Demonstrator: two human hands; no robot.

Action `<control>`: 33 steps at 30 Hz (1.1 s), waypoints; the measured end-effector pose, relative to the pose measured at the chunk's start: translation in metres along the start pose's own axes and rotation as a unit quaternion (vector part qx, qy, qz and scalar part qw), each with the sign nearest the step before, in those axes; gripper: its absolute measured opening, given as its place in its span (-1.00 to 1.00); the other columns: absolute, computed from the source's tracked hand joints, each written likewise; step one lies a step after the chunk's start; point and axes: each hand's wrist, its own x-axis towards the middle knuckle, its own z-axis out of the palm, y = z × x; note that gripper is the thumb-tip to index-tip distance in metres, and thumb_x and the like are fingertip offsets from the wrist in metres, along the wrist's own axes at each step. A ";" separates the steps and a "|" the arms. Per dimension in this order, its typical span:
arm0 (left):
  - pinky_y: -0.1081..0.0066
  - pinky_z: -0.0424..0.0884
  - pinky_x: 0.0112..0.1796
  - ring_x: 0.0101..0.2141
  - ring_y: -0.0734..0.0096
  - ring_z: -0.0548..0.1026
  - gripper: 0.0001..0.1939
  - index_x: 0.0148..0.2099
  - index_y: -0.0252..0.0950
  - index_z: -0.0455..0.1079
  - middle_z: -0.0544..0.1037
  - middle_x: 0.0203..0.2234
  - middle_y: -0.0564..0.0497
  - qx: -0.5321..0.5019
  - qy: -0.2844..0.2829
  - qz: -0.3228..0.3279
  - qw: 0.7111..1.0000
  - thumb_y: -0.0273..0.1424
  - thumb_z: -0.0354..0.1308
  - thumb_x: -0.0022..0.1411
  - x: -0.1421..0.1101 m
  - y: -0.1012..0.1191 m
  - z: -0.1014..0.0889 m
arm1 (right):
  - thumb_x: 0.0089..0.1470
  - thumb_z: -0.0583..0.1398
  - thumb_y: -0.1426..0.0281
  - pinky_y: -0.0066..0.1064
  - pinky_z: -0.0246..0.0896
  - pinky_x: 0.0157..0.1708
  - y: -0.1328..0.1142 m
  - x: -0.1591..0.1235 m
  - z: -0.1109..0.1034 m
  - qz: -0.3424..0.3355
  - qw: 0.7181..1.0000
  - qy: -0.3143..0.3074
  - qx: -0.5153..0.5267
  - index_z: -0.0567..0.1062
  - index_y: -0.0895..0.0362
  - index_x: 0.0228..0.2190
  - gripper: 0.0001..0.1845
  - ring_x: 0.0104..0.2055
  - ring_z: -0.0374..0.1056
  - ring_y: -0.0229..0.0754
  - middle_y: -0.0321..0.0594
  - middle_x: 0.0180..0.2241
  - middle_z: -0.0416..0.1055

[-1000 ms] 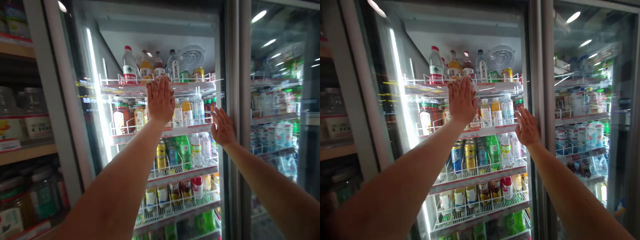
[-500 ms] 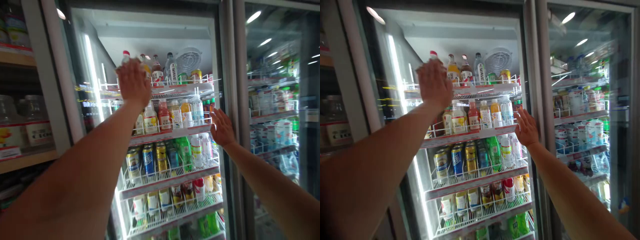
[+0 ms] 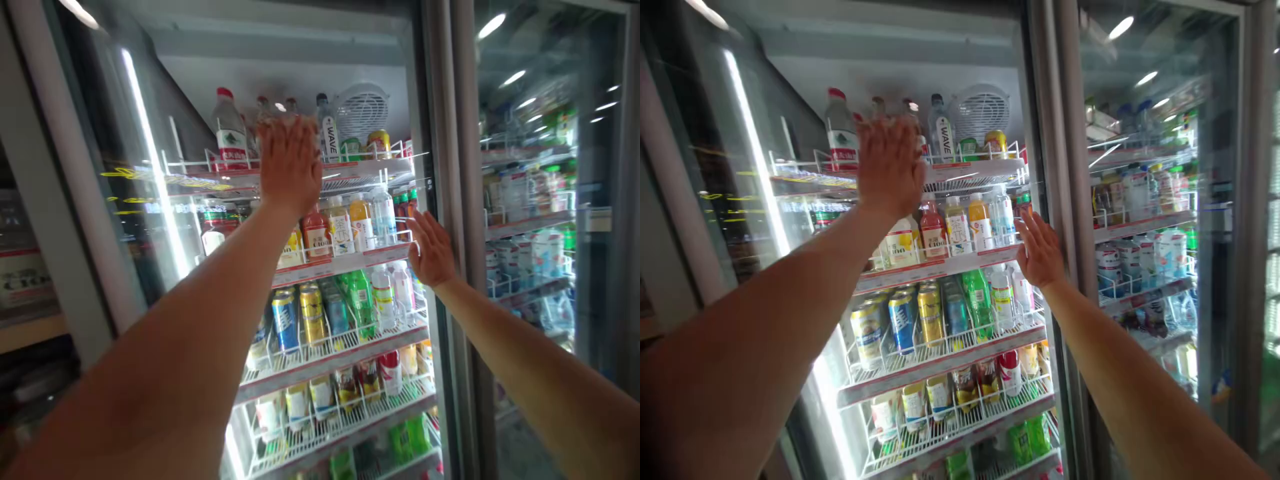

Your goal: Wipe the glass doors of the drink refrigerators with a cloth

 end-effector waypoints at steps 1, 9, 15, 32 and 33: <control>0.01 -0.42 0.42 0.44 0.00 -0.24 -0.28 0.48 -0.44 -0.07 -0.09 0.47 0.00 -0.002 -0.010 0.022 1.000 -0.19 -0.18 0.39 -0.006 0.010 0.005 | 0.24 0.05 0.46 0.03 0.06 0.36 0.000 0.000 0.000 -0.002 1.000 0.000 0.002 -0.06 -0.04 0.42 -0.21 0.46 -0.05 0.02 -0.20 0.42 0.04; -0.01 -0.26 0.41 0.43 0.01 -0.11 -0.34 0.47 -0.32 0.01 0.04 0.44 -0.07 -0.006 -0.034 0.160 0.987 -0.26 -0.13 0.39 -0.019 0.034 0.025 | 0.24 0.04 0.46 0.05 0.08 0.35 -0.001 0.001 -0.001 -0.001 1.000 -0.003 0.001 -0.07 -0.04 0.42 -0.21 0.46 -0.05 0.03 -0.20 0.43 0.02; 0.09 -0.36 0.42 0.44 0.14 -0.16 -0.32 0.48 -0.22 0.02 0.01 0.45 0.07 -0.019 -0.029 0.098 0.995 -0.22 -0.14 0.36 0.026 0.020 0.015 | 0.27 0.02 0.44 0.07 0.08 0.35 -0.001 0.000 0.001 0.011 1.000 -0.013 -0.004 -0.10 -0.06 0.43 -0.22 0.46 -0.03 0.04 -0.20 0.42 0.04; 0.01 -0.43 0.42 0.45 0.15 -0.31 -0.29 0.47 -0.27 -0.03 0.04 0.44 0.13 -0.065 -0.057 0.148 0.985 -0.22 -0.19 0.32 -0.003 0.086 0.049 | 0.29 0.00 0.40 0.05 0.07 0.35 0.003 0.001 -0.001 0.012 0.999 -0.031 -0.018 -0.10 -0.07 0.43 -0.24 0.46 -0.05 0.03 -0.22 0.42 0.04; -0.01 -0.42 0.42 0.45 0.18 -0.34 -0.26 0.47 -0.22 -0.04 0.05 0.44 0.17 -0.066 -0.067 0.160 0.983 -0.20 -0.14 0.28 -0.008 0.082 0.048 | 0.29 0.00 0.40 0.04 0.07 0.35 0.003 0.002 -0.002 0.012 0.999 -0.032 -0.017 -0.09 -0.07 0.43 -0.24 0.46 -0.05 0.03 -0.21 0.42 0.05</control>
